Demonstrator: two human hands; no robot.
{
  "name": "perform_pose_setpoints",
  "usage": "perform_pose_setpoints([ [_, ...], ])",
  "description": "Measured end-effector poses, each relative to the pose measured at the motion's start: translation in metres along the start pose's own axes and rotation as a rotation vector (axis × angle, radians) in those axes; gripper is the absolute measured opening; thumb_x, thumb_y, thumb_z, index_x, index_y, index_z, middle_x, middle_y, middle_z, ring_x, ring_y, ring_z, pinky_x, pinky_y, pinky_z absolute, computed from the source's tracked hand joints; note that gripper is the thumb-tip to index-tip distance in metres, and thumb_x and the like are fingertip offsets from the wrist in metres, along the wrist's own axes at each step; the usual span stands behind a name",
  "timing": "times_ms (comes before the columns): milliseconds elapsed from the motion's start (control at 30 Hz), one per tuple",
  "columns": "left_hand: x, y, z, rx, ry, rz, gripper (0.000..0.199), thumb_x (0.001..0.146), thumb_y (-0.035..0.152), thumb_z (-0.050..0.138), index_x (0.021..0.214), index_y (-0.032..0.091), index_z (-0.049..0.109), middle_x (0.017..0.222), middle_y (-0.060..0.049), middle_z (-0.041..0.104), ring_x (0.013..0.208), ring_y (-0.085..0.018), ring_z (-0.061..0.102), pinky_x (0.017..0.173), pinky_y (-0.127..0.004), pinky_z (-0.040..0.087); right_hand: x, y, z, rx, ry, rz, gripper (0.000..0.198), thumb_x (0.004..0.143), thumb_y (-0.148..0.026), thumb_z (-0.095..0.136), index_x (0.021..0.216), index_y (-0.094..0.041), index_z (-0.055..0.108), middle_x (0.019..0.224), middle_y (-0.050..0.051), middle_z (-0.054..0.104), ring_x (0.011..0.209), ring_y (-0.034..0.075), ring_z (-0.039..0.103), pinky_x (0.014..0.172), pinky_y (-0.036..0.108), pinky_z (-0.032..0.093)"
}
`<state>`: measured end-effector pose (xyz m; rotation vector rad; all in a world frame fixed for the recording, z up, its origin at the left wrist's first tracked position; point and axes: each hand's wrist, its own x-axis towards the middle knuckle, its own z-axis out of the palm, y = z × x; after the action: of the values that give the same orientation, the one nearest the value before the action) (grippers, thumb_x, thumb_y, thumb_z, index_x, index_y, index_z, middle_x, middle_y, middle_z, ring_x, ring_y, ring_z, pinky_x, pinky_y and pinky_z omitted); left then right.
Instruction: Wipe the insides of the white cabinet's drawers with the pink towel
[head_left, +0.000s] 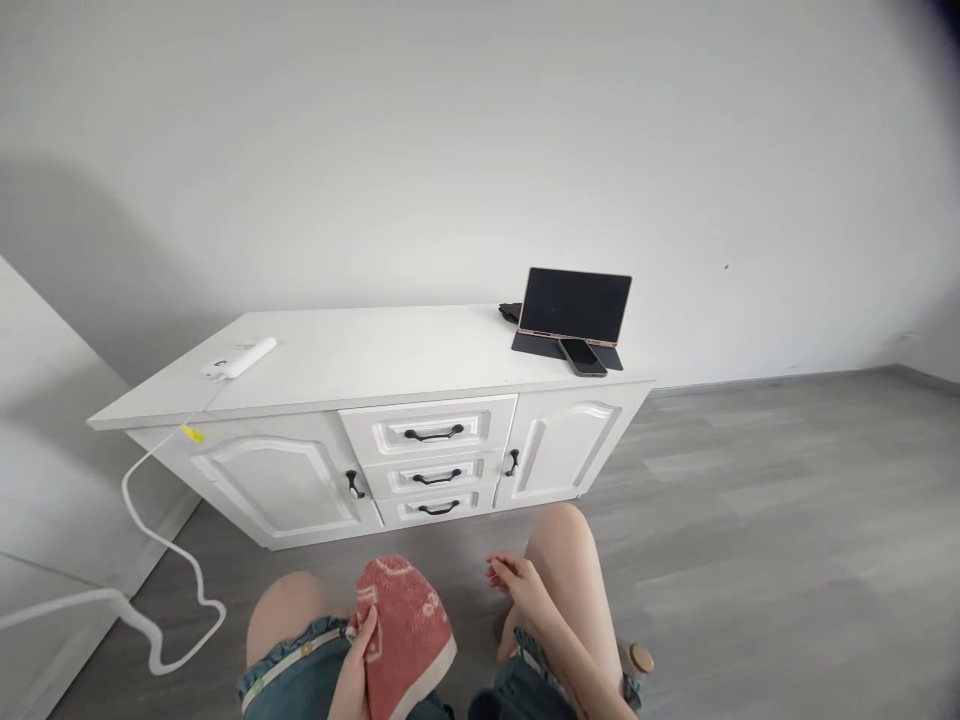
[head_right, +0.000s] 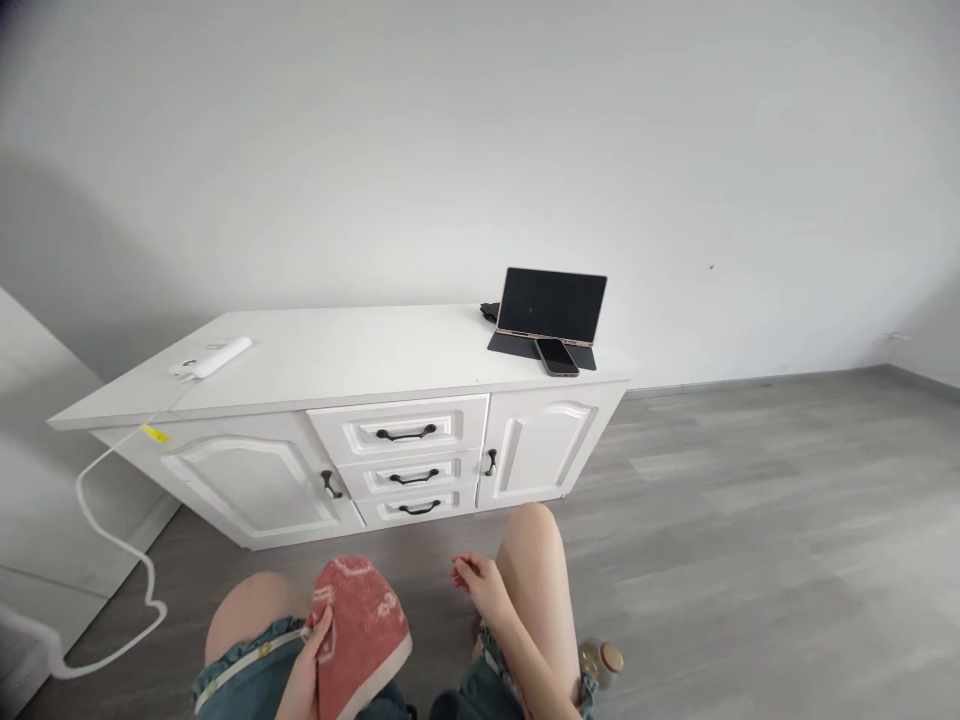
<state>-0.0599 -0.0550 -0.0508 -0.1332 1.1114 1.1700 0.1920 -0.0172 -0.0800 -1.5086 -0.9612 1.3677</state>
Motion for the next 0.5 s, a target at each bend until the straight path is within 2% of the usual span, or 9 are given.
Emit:
perform_pose_setpoints([
  [167, -0.025, 0.002, 0.018, 0.056, 0.028, 0.072, 0.036, 0.071, 0.015, 0.069, 0.106, 0.021, 0.065, 0.093, -0.007, 0.075, 0.104, -0.031, 0.065, 0.089, -0.045, 0.054, -0.013, -0.011, -0.005, 0.028, 0.032, 0.015, 0.059, 0.053, -0.073, 0.063, 0.076, -0.019, 0.066, 0.071, 0.008, 0.066, 0.064, 0.022, 0.062, 0.062, 0.034, 0.048],
  [367, -0.048, 0.020, 0.038, 0.162, 0.019, 0.146, 0.034, 0.075, 0.023, 0.067, 0.109, 0.023, 0.064, 0.108, -0.007, 0.072, 0.118, -0.033, 0.055, 0.099, -0.048, 0.048, -0.020, -0.014, 0.002, 0.048, -0.059, 0.006, 0.055, 0.056, -0.070, 0.063, 0.074, -0.018, 0.065, 0.069, 0.007, 0.065, 0.062, 0.020, 0.060, 0.061, 0.033, 0.046],
  [500, -0.052, 0.029, 0.043, 0.251, -0.005, 0.180, 0.026, 0.070, 0.019, 0.072, 0.095, 0.019, 0.066, 0.103, -0.009, 0.073, 0.127, -0.033, 0.046, 0.108, -0.051, 0.037, -0.014, -0.028, -0.004, 0.006, -0.084, -0.039, 0.051, 0.064, -0.065, 0.061, 0.078, -0.016, 0.065, 0.072, 0.007, 0.065, 0.064, 0.019, 0.060, 0.064, 0.032, 0.047],
])
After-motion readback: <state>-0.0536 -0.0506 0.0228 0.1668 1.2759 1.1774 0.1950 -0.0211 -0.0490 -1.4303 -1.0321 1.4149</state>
